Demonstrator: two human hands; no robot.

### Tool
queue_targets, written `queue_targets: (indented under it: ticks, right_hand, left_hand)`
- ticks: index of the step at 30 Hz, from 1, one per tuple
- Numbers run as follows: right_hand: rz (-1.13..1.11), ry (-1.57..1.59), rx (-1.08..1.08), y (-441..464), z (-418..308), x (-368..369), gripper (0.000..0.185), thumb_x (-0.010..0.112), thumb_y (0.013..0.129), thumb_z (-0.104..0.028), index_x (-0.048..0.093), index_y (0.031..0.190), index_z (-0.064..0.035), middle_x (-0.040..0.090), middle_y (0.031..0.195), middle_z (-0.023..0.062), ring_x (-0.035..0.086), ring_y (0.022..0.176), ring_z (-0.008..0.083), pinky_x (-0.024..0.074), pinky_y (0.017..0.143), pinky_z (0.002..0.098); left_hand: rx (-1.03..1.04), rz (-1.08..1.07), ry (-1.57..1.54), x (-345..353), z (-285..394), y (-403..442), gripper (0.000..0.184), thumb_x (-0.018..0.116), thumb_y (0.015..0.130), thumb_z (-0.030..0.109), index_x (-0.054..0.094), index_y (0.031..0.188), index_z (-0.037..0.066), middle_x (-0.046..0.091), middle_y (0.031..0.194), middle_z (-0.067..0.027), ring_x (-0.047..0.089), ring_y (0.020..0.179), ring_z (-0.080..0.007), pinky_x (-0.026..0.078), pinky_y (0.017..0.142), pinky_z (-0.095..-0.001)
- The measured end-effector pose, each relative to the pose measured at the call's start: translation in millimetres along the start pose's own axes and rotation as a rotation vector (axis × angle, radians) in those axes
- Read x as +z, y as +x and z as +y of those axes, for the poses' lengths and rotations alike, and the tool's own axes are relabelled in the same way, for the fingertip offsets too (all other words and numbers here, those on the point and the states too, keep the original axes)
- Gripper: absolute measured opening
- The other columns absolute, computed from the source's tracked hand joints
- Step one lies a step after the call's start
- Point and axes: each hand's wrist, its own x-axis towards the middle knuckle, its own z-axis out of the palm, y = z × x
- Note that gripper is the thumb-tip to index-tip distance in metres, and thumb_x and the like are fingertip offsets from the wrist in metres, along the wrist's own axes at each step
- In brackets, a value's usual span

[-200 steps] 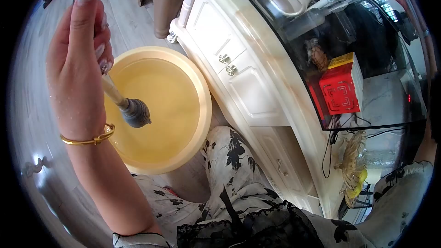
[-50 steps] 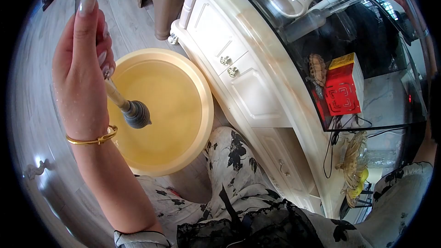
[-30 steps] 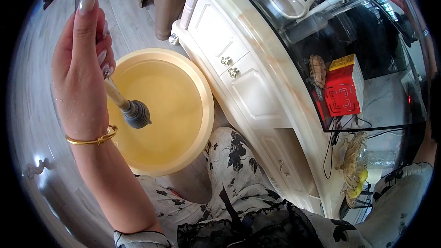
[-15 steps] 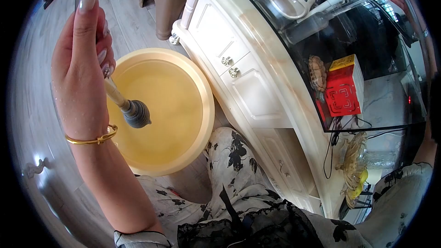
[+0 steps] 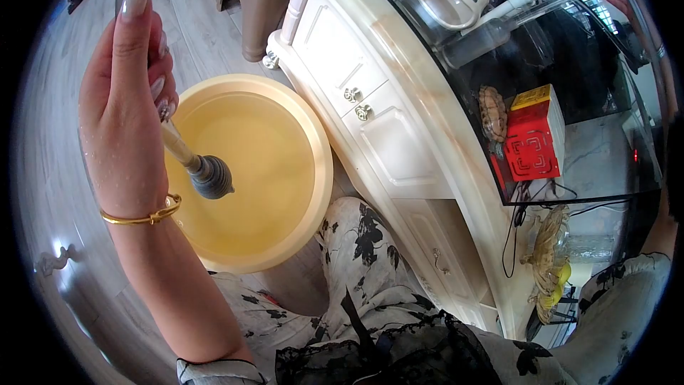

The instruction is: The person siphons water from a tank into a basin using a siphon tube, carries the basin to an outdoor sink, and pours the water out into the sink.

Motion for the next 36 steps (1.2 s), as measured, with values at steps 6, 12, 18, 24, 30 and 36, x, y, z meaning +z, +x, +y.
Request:
queue_targets:
  ticks: [6,12,18,24,30,36]
  right_hand:
    - [-0.017,-0.073,0.001,1.2,0.5,-0.5,0.042,0.062,0.069,-0.027,0.048,0.099,-0.0032,0.061,0.081,0.0135,0.058,0.078,0.0298,0.0440,0.072,0.0364]
    - [-0.015,-0.021,0.011,0.3,0.5,0.0,0.040,0.058,0.073,-0.029,0.047,0.102,-0.0025,0.060,0.080,0.0147,0.057,0.077,0.0300,0.0438,0.070,0.0366]
    - [-0.108,0.521,0.417,5.6,-13.7,-4.0,0.035,0.046,0.083,-0.027,0.045,0.104,0.0010,0.060,0.080,0.0143,0.056,0.073,0.0238,0.0440,0.068,0.0327]
    - [-0.017,0.122,0.087,0.4,1.4,6.3,0.039,0.038,0.087,-0.030,0.042,0.105,0.0046,0.059,0.083,0.0124,0.055,0.074,0.0210,0.0448,0.070,0.0299]
    - [-0.012,1.128,0.609,4.0,-18.0,-4.2,0.041,0.039,0.086,-0.030,0.041,0.103,0.0066,0.057,0.085,0.0157,0.055,0.077,0.0253,0.0453,0.072,0.0338]
    - [0.003,1.191,0.622,4.4,-20.6,-6.0,0.042,0.040,0.086,-0.031,0.041,0.102,0.0081,0.055,0.087,0.0189,0.054,0.079,0.0288,0.0456,0.072,0.0372]
  left_hand:
    - [-0.004,0.012,-0.004,-0.1,-0.1,0.0,0.025,0.042,0.087,0.029,0.050,0.079,0.007,0.034,0.057,0.0054,0.027,0.048,-0.0008,0.022,0.042,-0.0159]
    - [-0.002,-0.001,0.015,-0.2,-0.1,0.3,0.025,0.041,0.087,0.029,0.050,0.079,0.007,0.034,0.057,0.0052,0.027,0.048,-0.0010,0.022,0.043,-0.0160]
    - [-0.017,0.005,0.010,-0.1,-0.5,-0.1,0.025,0.041,0.087,0.028,0.050,0.080,0.007,0.033,0.057,0.0052,0.027,0.048,-0.0010,0.022,0.043,-0.0159]
    - [-0.013,0.008,0.032,0.5,-0.4,0.3,0.025,0.041,0.087,0.030,0.049,0.078,0.007,0.033,0.056,0.0055,0.027,0.048,-0.0010,0.022,0.043,-0.0160]
    - [-0.025,0.018,0.029,0.4,-0.3,0.7,0.026,0.041,0.087,0.030,0.048,0.077,0.008,0.033,0.056,0.0056,0.026,0.047,-0.0011,0.022,0.043,-0.0162]
    - [-0.016,0.005,0.007,-1.4,-1.8,0.6,0.025,0.042,0.087,0.029,0.049,0.078,0.007,0.034,0.057,0.0054,0.027,0.048,-0.0010,0.022,0.043,-0.0160]
